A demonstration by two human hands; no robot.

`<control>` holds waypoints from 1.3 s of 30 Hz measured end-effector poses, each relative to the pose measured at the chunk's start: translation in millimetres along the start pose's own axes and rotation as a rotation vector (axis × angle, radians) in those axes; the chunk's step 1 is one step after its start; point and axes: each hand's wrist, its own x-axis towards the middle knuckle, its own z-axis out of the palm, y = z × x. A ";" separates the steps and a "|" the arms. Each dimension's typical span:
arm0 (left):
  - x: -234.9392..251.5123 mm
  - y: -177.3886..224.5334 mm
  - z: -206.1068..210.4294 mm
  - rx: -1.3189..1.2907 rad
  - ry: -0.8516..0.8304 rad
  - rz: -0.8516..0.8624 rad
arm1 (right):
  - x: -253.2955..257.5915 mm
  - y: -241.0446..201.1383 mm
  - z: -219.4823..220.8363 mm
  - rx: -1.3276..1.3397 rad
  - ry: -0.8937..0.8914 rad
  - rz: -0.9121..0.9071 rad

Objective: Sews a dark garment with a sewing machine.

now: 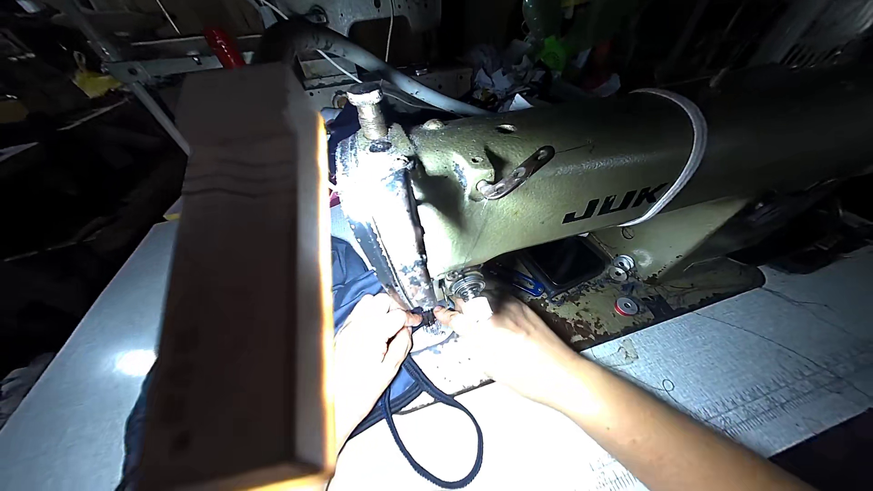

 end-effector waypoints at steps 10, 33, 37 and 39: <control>3.5 0.7 -3.0 0.010 0.003 0.050 | -137.8 121.2 -67.0 -0.108 0.620 0.727; 1.4 4.0 -5.0 -0.163 -0.019 -0.025 | -141.1 118.3 -54.5 -0.172 0.583 0.816; 3.1 5.0 -7.1 -0.187 -0.024 -0.037 | -139.3 121.0 -55.4 -0.159 0.656 0.714; 5.4 5.1 -7.8 -0.191 -0.013 -0.042 | -138.3 122.3 -55.0 -0.161 0.658 0.699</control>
